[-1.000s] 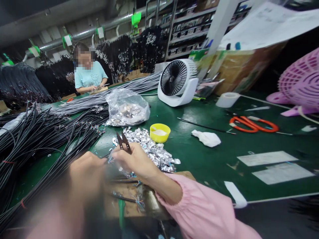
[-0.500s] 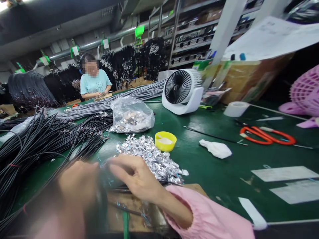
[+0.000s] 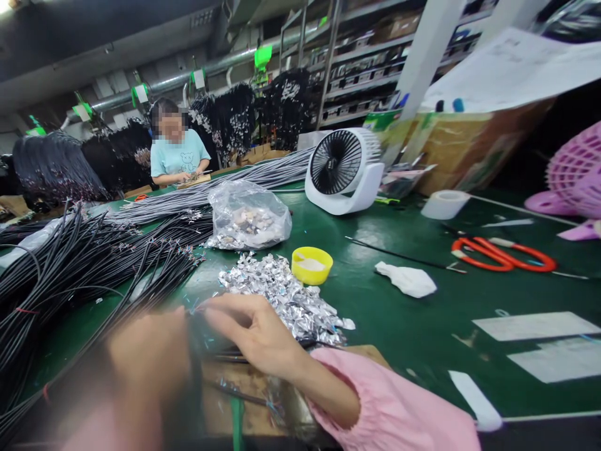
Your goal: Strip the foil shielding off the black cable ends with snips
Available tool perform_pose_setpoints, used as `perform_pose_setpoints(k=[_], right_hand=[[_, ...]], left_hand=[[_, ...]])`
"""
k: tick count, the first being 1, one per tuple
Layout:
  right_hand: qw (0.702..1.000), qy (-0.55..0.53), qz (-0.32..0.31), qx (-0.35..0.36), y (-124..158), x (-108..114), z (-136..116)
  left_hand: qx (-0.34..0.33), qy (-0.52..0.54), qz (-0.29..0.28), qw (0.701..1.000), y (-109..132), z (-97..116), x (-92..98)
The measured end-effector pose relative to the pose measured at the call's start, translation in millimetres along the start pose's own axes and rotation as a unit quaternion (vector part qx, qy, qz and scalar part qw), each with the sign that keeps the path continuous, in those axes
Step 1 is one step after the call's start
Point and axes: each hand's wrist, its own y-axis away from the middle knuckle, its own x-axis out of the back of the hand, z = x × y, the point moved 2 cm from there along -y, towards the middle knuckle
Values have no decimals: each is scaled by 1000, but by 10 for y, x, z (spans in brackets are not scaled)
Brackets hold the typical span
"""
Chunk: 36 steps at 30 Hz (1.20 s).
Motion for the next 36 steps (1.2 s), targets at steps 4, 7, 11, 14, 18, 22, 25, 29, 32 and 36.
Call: perform_pose_setpoints(k=[4,7,11,14,18,22,25,29,32,36], right_hand=[[998,38,40,25,10,8,-2],[992,72,83,54,20,29,-9],[985,111,102,86,26,49,-28],[982,125,100,102,30,54,-36],[983,118,95,106,29,50,-20],[980,99,144,97,19,65,-36],[979,73,169,87,12,72,-85],[975,75,187,88,11,65,-129],[974,76,193,89,16,60,-122],[973,106,181,90,24,47,-112]], left_hand=[[3,32,-1,999,-56,38,13],[55,69,-34,995,-101,55,16],[154,167,-82,970,-115,36,-12],[237,259,-124,928,-100,5,-58],[341,361,-181,849,-96,-21,-121],[386,381,-169,823,-100,-15,-147],[351,343,-114,864,-64,12,-148],[289,295,-84,907,13,59,-169],[265,280,-74,920,32,76,-186],[262,271,-49,925,26,89,-192]])
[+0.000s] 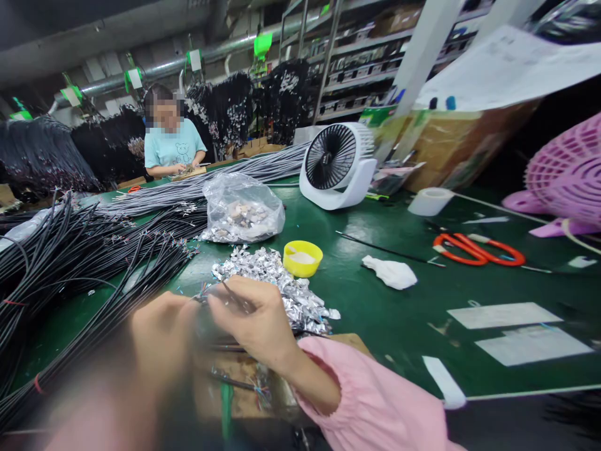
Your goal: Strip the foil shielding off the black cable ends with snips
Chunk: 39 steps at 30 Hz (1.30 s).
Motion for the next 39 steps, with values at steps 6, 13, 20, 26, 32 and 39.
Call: perform_pose_setpoints(k=[6,13,20,26,32,39], right_hand=[[1000,0,-7,-28,12,-45,29],[999,38,-10,21,20,-77,26],[998,-25,-17,-57,-23,-97,94],[999,-4,-11,-50,-26,-78,97],[981,117,14,155,82,-81,72],[984,95,-62,138,13,-5,70]], left_hand=[[50,35,7,998,-1,3,-32],[200,152,-13,968,-47,-31,-88],[195,166,-35,966,-64,-42,-103],[146,103,-30,983,-51,-67,-99],[161,98,-18,982,-52,-86,-111],[79,37,-84,993,-102,-47,-23]])
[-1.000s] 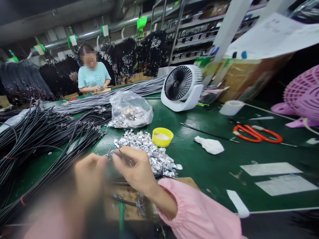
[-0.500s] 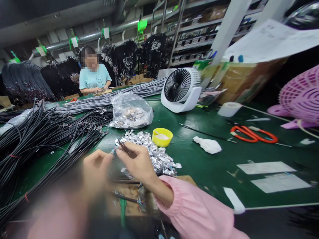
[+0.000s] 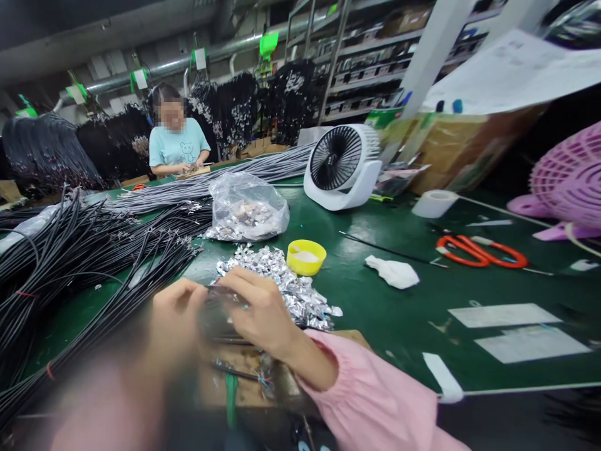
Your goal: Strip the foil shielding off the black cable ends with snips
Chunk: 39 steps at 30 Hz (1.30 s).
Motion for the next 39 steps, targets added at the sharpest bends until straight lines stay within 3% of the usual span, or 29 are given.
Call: perform_pose_setpoints(k=[3,5,7,11,16,18,21,22,25,27,32,34,36,39], right_hand=[[985,-145,-67,-70,-30,4,-2],[945,-271,-105,-152,-33,-37,1],[918,-321,-95,-214,-32,-77,-2],[954,-204,34,-216,-40,-87,-47],[930,-258,46,-257,-80,-59,-24],[921,-269,85,-269,-124,46,35],[915,-255,164,-265,-169,203,112],[920,-205,219,-253,-164,241,118],[975,-70,91,-190,-142,144,55],[992,-24,16,-123,-98,39,-7],[994,101,31,15,7,-40,-60],[997,73,32,3,11,-35,-35],[998,-18,24,-58,-4,-35,-2],[994,-45,40,-94,-20,-45,-10]], left_hand=[[17,65,-88,994,-46,10,31],[28,128,-131,983,-65,2,27],[21,154,-116,981,-66,-16,19],[-6,78,-16,997,-23,-47,-1],[3,82,-33,996,-2,-50,-18],[18,101,-18,995,-8,-58,-5],[26,103,29,994,-6,-66,11],[25,97,37,994,-2,-65,9],[11,67,42,997,17,-48,-7],[-7,43,37,998,25,-29,-19],[10,6,-10,1000,3,-1,-37],[20,9,-39,999,-13,2,-36],[16,19,-65,998,-21,2,-35],[-24,-3,-43,999,-9,7,-40]])
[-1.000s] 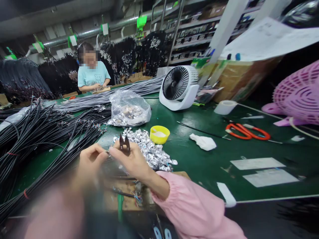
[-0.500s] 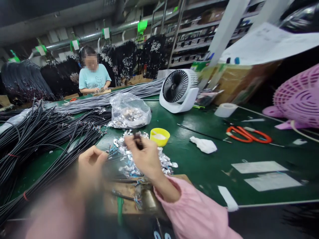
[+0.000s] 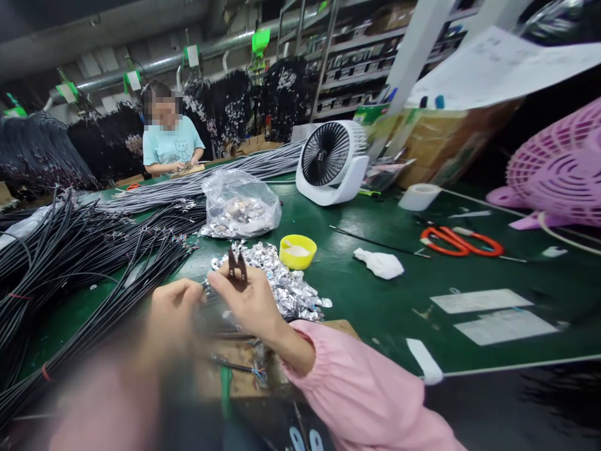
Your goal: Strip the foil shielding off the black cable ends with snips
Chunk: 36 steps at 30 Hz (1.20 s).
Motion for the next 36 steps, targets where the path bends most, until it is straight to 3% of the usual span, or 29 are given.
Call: perform_pose_setpoints(k=[4,6,9,11,13,14,17,20,29,36], right_hand=[[985,117,89,86,34,-9,-78],[985,117,98,85,20,2,-68],[991,4,130,-25,-74,98,54],[962,-147,185,-136,-136,177,171],[940,-203,207,-179,-162,208,227],[945,-180,209,-174,-157,207,225],[981,-38,175,-72,-98,137,123],[991,31,126,15,-48,63,35],[1000,-23,-12,3,-101,75,71],[999,-11,-18,40,-80,97,29]], left_hand=[[-86,-96,68,989,43,20,-37],[-100,-106,75,986,50,16,-48],[-66,-71,69,993,29,-16,-31],[-22,-34,61,997,9,-44,-12],[8,-2,55,998,-7,-66,-4],[15,10,56,998,-12,-76,-4],[22,43,64,997,-18,-117,-18],[27,72,64,995,-20,-164,-28],[5,58,4,998,-19,-53,26],[-1,41,-17,999,-5,42,50]])
